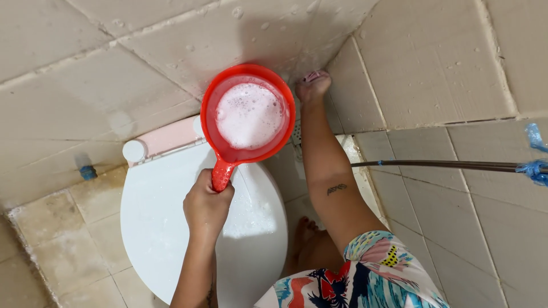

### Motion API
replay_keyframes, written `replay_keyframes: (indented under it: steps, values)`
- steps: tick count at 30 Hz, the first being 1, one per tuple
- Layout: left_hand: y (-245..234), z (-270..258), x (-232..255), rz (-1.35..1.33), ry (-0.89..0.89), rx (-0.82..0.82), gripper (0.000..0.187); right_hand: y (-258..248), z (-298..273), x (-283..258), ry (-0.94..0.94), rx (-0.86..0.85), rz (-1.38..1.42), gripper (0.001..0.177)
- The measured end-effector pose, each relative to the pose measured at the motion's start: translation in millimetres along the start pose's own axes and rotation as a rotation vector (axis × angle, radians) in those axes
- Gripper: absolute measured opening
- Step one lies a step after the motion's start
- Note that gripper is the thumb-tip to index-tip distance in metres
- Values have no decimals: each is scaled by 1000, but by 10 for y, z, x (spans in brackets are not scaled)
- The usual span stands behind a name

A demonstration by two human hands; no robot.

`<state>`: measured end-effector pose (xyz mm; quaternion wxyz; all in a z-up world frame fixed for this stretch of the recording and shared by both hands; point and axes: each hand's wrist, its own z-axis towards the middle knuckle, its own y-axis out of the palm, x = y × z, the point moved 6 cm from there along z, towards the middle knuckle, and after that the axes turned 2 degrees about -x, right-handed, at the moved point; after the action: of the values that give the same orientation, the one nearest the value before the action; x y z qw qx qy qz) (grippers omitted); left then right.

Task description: The person cleans bathroom walls by wiping the tiles with a cloth soaked in soapy water from a scoop, then washes a plastic dipper in a tub of water.

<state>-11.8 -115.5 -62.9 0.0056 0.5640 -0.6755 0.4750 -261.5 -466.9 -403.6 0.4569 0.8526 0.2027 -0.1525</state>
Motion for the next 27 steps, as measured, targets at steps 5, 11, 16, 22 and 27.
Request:
replay_keyframes:
  steps: [5,11,16,22,27]
  values:
    - [-16,3,16,-14,45,-11,11,733,-865,-626,-160,-522,-215,18]
    - [54,88,35,42,93,-46,9,1403,-2175,-1443,-1628,-82,-2178,37]
    - [115,183,115,114,173,-33,8,1229,-1889,-1269,-1705,5,-2728,54]
    - [188,236,172,109,255,-15,10,448,-1283,-663,-1522,225,-3437,70]
    - [285,261,172,143,270,-8,12,-449,-999,-134,-722,-588,-3545,72]
